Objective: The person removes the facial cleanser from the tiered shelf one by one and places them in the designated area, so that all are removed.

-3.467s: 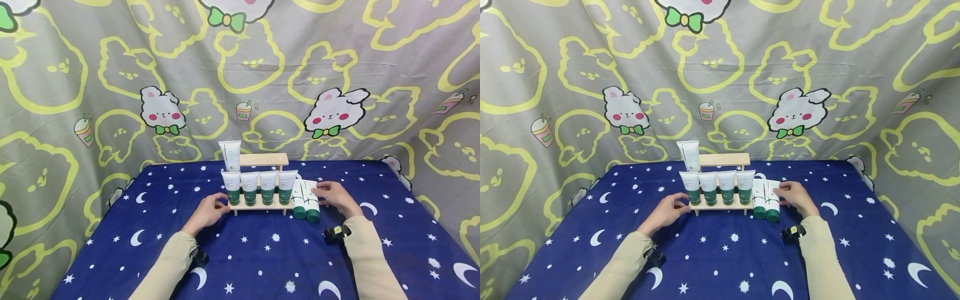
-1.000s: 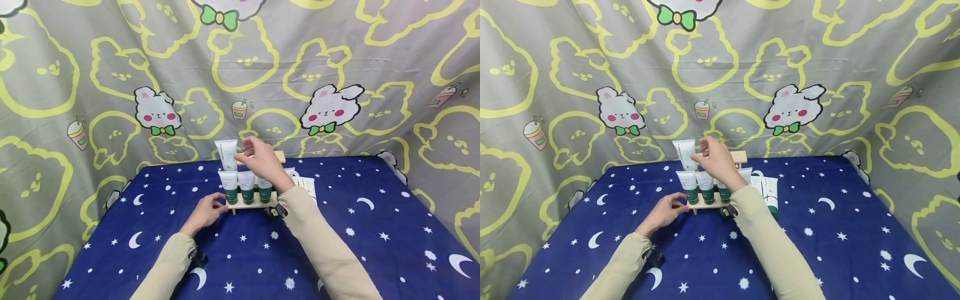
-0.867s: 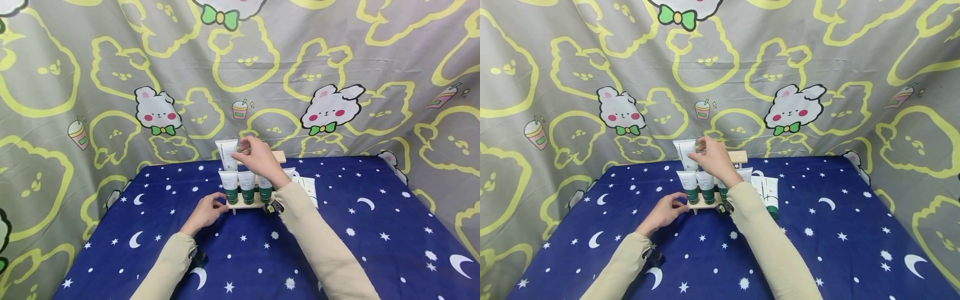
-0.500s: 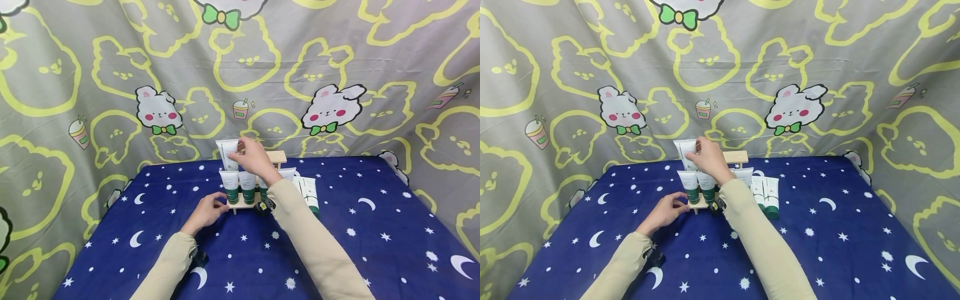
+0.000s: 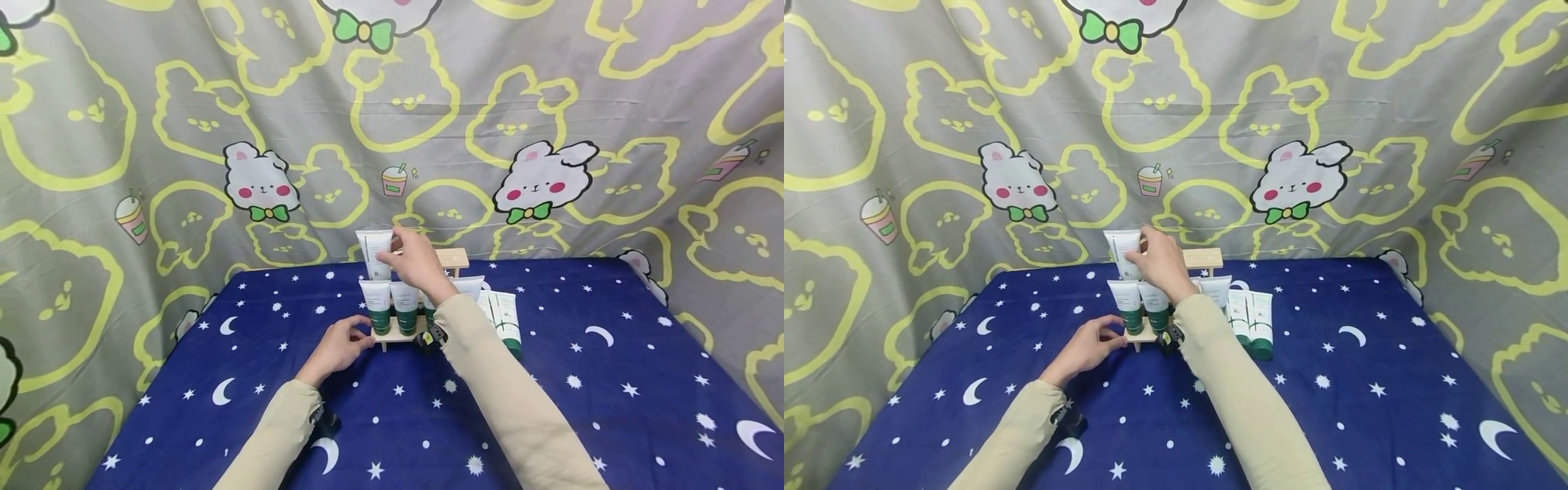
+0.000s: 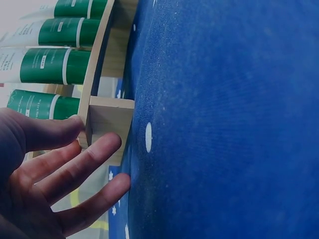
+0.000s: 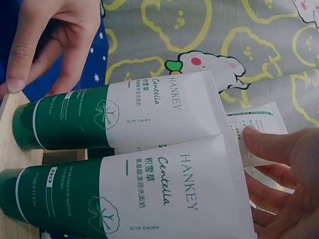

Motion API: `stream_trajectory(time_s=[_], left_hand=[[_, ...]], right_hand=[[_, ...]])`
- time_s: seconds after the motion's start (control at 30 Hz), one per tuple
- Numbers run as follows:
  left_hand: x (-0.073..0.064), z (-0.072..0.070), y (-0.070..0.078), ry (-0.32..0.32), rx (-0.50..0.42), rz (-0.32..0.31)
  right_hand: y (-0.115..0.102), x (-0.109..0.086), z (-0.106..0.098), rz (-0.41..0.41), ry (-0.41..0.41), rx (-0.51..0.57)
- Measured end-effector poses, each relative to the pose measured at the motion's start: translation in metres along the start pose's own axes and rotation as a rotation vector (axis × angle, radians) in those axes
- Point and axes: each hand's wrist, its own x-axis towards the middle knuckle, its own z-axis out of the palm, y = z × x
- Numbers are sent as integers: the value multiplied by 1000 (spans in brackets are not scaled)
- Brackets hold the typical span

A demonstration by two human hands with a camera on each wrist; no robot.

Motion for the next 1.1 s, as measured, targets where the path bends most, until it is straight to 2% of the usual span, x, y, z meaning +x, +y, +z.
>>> stream_trajectory(time_s=[0.37,0.6,1.1], left_hand=[[-1,1,-1,3,6,14],[0,1,0,-1,12,-8],[0,1,-1,4,2,4]], right_hand=[[4,-6,-15,-13,15,30],[9,-12,-28,-42,48,89],[26,-20,-49,-28,105,158]])
